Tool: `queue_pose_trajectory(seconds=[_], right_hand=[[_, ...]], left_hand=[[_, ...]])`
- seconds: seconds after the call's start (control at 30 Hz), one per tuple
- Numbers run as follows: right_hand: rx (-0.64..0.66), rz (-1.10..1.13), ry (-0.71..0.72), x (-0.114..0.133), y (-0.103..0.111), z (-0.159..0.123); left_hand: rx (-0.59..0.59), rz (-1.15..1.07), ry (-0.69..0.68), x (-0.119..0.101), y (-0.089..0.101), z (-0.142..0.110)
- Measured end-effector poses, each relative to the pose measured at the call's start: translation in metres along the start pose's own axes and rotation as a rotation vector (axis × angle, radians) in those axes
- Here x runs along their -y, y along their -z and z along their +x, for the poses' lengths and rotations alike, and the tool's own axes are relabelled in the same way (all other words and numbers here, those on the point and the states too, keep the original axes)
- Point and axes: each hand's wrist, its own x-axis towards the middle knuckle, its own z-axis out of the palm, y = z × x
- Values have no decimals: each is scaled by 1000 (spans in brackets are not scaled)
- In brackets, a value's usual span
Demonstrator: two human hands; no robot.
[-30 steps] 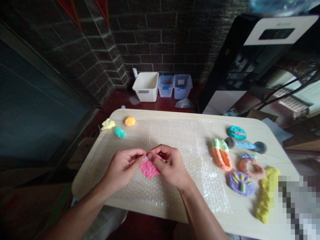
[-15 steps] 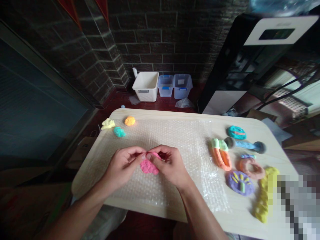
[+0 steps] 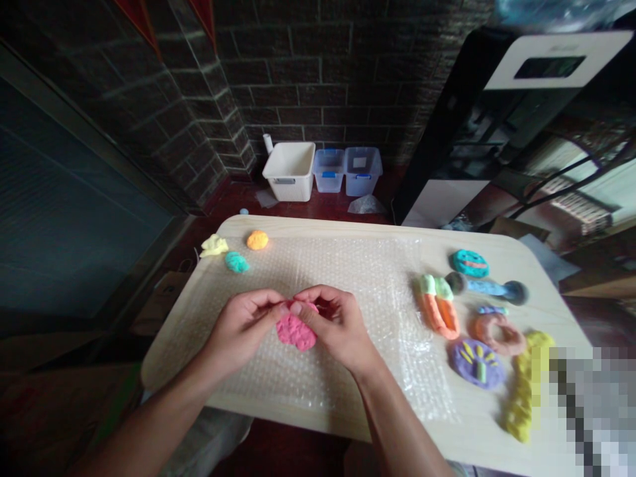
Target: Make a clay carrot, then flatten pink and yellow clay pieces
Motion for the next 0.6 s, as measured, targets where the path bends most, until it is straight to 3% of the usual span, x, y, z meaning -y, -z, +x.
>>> queue_pose_trajectory(seconds=[0.13, 0.3, 0.6], right_hand=[[33, 20, -9, 0, 0, -1], [-38, 35, 4, 1, 0, -1], [16, 19, -62, 0, 2, -2]], left_hand=[[3, 4, 21, 2, 0, 0], [34, -154, 69, 2, -4, 2], [-3, -5, -9, -3, 2, -1]])
